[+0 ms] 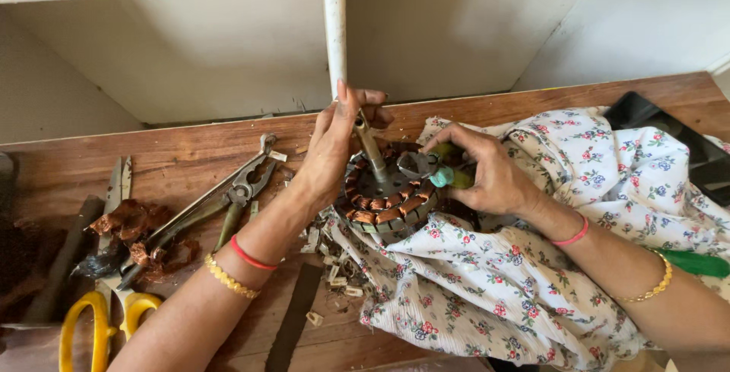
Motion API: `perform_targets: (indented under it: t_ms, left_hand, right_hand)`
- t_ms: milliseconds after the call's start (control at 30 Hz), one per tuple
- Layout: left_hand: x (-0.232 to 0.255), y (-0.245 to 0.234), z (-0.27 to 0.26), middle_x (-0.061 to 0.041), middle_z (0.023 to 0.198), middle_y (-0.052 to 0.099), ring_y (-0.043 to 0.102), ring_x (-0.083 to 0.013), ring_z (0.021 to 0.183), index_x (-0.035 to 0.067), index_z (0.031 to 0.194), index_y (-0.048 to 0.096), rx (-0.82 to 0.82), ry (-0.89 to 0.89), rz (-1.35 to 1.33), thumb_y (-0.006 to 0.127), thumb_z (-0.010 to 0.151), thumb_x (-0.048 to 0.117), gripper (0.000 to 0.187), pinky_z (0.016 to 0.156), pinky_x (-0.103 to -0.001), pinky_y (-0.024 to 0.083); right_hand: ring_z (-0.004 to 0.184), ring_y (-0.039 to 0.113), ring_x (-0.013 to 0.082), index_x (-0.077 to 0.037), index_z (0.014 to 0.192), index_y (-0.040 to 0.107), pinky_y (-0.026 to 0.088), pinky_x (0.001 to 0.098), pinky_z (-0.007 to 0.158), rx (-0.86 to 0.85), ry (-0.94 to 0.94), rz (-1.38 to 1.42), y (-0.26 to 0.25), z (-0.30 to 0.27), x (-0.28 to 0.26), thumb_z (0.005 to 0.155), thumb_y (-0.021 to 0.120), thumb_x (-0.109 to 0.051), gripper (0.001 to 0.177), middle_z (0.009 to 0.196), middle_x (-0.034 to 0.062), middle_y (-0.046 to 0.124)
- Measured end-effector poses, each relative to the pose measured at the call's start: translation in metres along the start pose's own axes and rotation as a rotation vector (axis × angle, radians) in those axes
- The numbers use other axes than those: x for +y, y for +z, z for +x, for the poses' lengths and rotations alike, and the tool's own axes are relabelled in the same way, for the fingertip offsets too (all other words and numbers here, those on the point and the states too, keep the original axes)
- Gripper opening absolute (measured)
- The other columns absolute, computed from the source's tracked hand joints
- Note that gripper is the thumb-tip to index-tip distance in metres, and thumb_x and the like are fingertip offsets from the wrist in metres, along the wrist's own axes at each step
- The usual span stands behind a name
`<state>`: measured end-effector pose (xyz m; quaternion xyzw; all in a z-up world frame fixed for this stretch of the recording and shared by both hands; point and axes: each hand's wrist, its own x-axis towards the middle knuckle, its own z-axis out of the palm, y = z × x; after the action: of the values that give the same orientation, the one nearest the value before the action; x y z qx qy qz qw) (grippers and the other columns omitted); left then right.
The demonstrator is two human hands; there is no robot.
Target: The person uses pliers and a screwdriver to remove copper windings from a circular metal rotor. They repeatedly cut and pull the wires from the slots, rotating the rotor to access different sections.
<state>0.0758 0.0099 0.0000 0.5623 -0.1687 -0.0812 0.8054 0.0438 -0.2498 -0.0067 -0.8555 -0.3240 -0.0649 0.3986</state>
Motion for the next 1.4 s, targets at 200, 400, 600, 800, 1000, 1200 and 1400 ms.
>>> perform_targets:
  t_ms: [200, 400, 600, 800, 1000, 1200, 1400]
  left_hand:
    - [0.017, -0.014, -0.046, -0.023, 0.143, 0.054, 0.054, -0.0354, 0.133, -0.003, 0.154, 0.026, -0.303, 0.394, 0.536, 0.092, 0.067, 0.048, 0.121, 0.113, -0.044, 0.045]
    - [-0.01, -0.016, -0.044, -0.017, 0.117, 0.077, 0.076, -0.0217, 0.109, -0.001, 0.128, 0.062, -0.021, 0.371, 0.782, 0.077, 0.076, 0.002, 0.054, 0.101, -0.036, 0.06]
    - [0.002, 0.0, -0.027, -0.01, 0.09, 0.081, 0.076, -0.0129, 0.079, 0.001, 0.094, 0.073, 0.078, 0.357, 0.755, 0.088, 0.078, 0.009, 0.023, 0.078, -0.03, 0.062]
    - [0.032, 0.033, -0.037, -0.009, 0.086, 0.079, 0.069, -0.0091, 0.074, -0.003, 0.105, 0.072, 0.12, 0.275, 0.717, 0.094, 0.072, 0.015, 0.044, 0.071, -0.027, 0.06]
    - [0.021, 0.031, -0.027, -0.012, 0.104, 0.079, 0.073, -0.0113, 0.087, -0.011, 0.111, 0.072, 0.12, 0.106, 0.078, 0.084, 0.08, -0.002, 0.034, 0.081, -0.027, 0.064]
    - [0.009, 0.022, -0.021, -0.012, 0.101, 0.079, 0.073, -0.0119, 0.084, -0.009, 0.11, 0.071, 0.36, 0.14, 0.089, 0.083, 0.083, -0.001, 0.03, 0.079, -0.027, 0.064]
    - [0.009, 0.01, -0.024, -0.011, 0.101, 0.078, 0.073, -0.0115, 0.084, -0.007, 0.11, 0.071, 0.387, 0.192, 0.092, 0.082, 0.083, 0.001, 0.03, 0.079, -0.027, 0.064]
  right_hand:
    - [0.106, 0.059, 0.0156, -0.001, 0.118, 0.057, 0.047, 0.0317, 0.099, 0.041, -0.004, 0.188, 0.004, 0.001, 0.006, 0.072, 0.083, -0.004, 0.053, 0.107, 0.0048, 0.063]
    - [0.099, 0.059, 0.0106, -0.005, 0.114, 0.059, 0.05, 0.0296, 0.092, 0.048, 0.126, 0.274, 0.008, 0.0, 0.008, 0.076, 0.089, -0.016, 0.049, 0.102, -0.0001, 0.062]
    - [0.083, 0.057, 0.0127, -0.004, 0.108, 0.06, 0.051, 0.0306, 0.078, 0.125, 0.13, 0.161, 0.009, 0.0, 0.014, 0.081, 0.085, -0.031, 0.046, 0.088, -0.0019, 0.059]
    - [0.084, 0.057, 0.012, -0.005, 0.108, 0.06, 0.049, 0.0298, 0.079, 0.098, 0.104, 0.331, -0.01, -0.008, 0.005, 0.091, 0.075, -0.035, 0.037, 0.089, -0.0035, 0.064]
    - [0.077, 0.048, 0.0123, -0.004, 0.093, 0.058, 0.042, 0.0285, 0.073, 0.044, 0.098, 0.415, -0.029, -0.01, 0.015, 0.095, 0.08, -0.022, 0.029, 0.08, -0.0014, 0.049]
    - [0.085, 0.057, 0.0093, -0.006, 0.114, 0.062, 0.048, 0.0275, 0.077, -0.006, 0.288, 0.706, -0.021, 0.001, 0.008, 0.083, 0.08, -0.016, 0.037, 0.092, -0.0026, 0.058]
    - [0.085, 0.056, 0.0105, -0.005, 0.11, 0.059, 0.049, 0.0278, 0.076, -0.122, 0.142, 0.485, -0.022, -0.002, -0.001, 0.081, 0.085, -0.021, 0.042, 0.091, -0.0009, 0.058]
